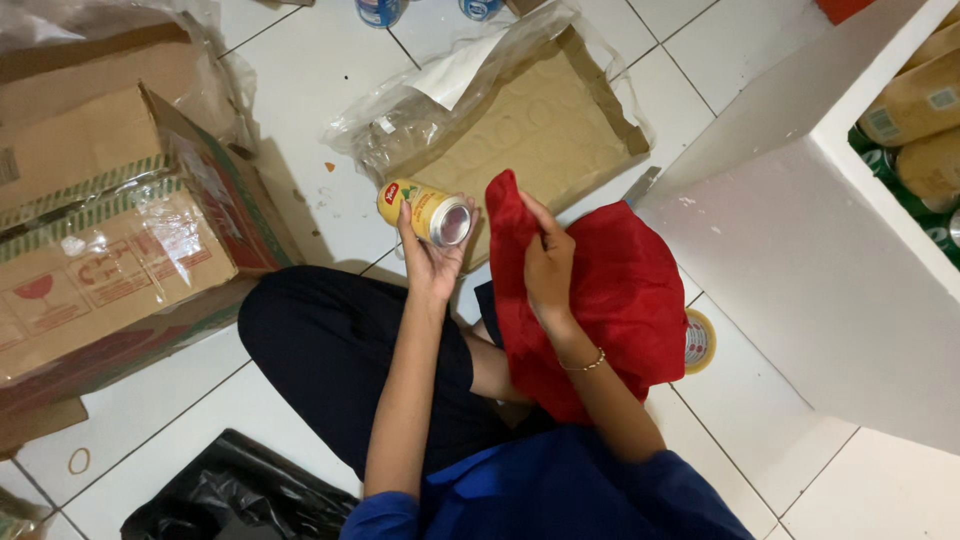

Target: The person picks up beverage cans one by one from a bin and a tray, wipes the top and sides of each can with a red cloth, and places the cleaned cans into a cardboard tray on the floor.

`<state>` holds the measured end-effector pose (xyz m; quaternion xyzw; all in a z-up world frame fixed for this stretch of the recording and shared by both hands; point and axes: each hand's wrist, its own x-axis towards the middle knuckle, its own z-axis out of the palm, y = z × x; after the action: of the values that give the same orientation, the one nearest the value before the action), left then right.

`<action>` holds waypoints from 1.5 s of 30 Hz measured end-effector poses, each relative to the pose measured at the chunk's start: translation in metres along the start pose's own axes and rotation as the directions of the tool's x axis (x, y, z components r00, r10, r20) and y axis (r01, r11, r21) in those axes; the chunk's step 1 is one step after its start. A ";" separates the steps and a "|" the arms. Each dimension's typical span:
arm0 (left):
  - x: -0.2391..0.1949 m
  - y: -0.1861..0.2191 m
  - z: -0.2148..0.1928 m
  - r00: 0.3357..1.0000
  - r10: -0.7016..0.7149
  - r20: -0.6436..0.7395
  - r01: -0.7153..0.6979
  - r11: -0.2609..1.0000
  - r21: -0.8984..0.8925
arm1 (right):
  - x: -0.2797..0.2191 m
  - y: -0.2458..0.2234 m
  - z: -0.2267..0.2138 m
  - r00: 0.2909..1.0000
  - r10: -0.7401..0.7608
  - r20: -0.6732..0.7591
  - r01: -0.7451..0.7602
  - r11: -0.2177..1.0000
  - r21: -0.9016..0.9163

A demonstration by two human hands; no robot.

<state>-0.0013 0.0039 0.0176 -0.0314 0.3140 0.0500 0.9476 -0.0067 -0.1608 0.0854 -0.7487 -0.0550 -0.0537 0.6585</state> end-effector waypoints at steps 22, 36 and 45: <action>0.011 0.009 0.000 0.997 0.077 -0.027 -0.072 0.986 0.154 | -0.027 0.058 0.049 0.850 -0.369 0.377 0.505 0.774 -0.381; 0.020 0.009 -0.012 0.992 0.108 0.067 -0.122 0.961 0.248 | -0.013 0.025 0.079 0.839 -0.457 0.295 0.540 0.764 -0.354; -0.001 0.000 -0.011 0.929 0.211 0.304 -0.297 0.916 0.271 | 0.022 0.017 0.088 0.818 0.575 0.006 -0.574 0.817 -0.056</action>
<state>-0.0087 0.0029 0.0090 0.1675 0.1882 0.1272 0.9594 0.0182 -0.0750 0.0606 -0.7477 0.1669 0.1544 0.6239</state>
